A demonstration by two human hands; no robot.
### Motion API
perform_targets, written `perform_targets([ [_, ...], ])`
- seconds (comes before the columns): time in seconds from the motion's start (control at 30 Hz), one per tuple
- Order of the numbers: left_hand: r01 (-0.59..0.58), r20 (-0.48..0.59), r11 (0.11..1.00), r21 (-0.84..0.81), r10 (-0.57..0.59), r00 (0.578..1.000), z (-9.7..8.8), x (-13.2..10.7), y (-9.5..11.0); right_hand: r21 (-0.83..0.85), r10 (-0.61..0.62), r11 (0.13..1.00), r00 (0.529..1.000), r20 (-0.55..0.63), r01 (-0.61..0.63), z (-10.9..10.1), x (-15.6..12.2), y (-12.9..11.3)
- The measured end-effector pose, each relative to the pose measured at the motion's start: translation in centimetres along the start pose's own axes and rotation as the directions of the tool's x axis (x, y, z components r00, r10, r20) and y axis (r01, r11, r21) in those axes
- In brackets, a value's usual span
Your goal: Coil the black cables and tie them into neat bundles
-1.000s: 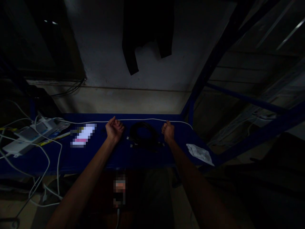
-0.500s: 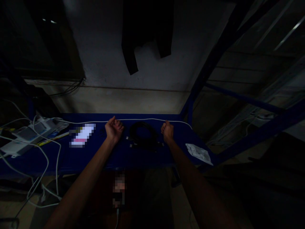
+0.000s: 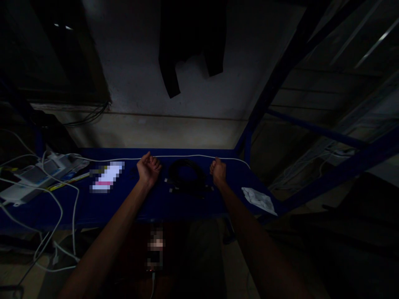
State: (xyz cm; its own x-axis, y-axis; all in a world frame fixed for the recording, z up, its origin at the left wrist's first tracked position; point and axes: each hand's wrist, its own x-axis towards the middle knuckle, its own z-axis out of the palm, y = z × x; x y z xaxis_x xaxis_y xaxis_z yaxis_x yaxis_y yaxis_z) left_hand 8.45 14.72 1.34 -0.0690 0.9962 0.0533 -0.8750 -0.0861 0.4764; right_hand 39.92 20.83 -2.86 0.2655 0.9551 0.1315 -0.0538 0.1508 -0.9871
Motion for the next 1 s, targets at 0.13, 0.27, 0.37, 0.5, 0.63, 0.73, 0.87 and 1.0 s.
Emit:
perform_targets([
  [0.13,0.006,0.002,1.000,0.002,-0.006,1.000,0.09,-0.07,0.06,0.016,-0.017,1.000,0.998,-0.065,0.018,0.15,-0.13,-0.15],
  [0.27,-0.001,-0.004,1.000,-0.001,0.001,1.000,0.22,-0.09,0.09,0.022,-0.019,1.000,0.998,-0.067,0.020,0.22,-0.19,-0.25],
  [0.37,0.000,-0.006,1.000,-0.004,0.000,1.000,0.22,-0.05,0.08,0.025,-0.017,1.000,0.997,-0.073,0.018,0.21,-0.16,-0.24],
  [0.5,-0.004,-0.001,1.000,-0.012,0.004,1.000,0.15,-0.01,0.05,0.032,-0.015,0.999,0.997,-0.077,0.018,0.19,-0.15,-0.19],
  [0.63,-0.006,0.003,1.000,-0.008,0.006,1.000,0.21,-0.08,0.05,0.036,-0.013,0.999,0.997,-0.074,0.015,0.15,-0.14,-0.17],
  [0.73,-0.001,-0.002,1.000,-0.009,0.001,1.000,0.33,-0.17,0.06,0.038,-0.007,0.999,0.997,-0.070,0.010,0.11,-0.12,-0.16],
  [0.87,-0.005,0.006,1.000,-0.002,0.005,1.000,0.42,-0.23,0.06,0.041,-0.009,0.999,0.998,-0.065,0.012,0.02,-0.09,-0.07],
  [1.0,-0.011,0.017,1.000,-0.006,0.011,1.000,0.34,-0.16,0.02,0.034,-0.015,0.999,0.998,-0.065,0.018,-0.06,-0.04,0.01],
])
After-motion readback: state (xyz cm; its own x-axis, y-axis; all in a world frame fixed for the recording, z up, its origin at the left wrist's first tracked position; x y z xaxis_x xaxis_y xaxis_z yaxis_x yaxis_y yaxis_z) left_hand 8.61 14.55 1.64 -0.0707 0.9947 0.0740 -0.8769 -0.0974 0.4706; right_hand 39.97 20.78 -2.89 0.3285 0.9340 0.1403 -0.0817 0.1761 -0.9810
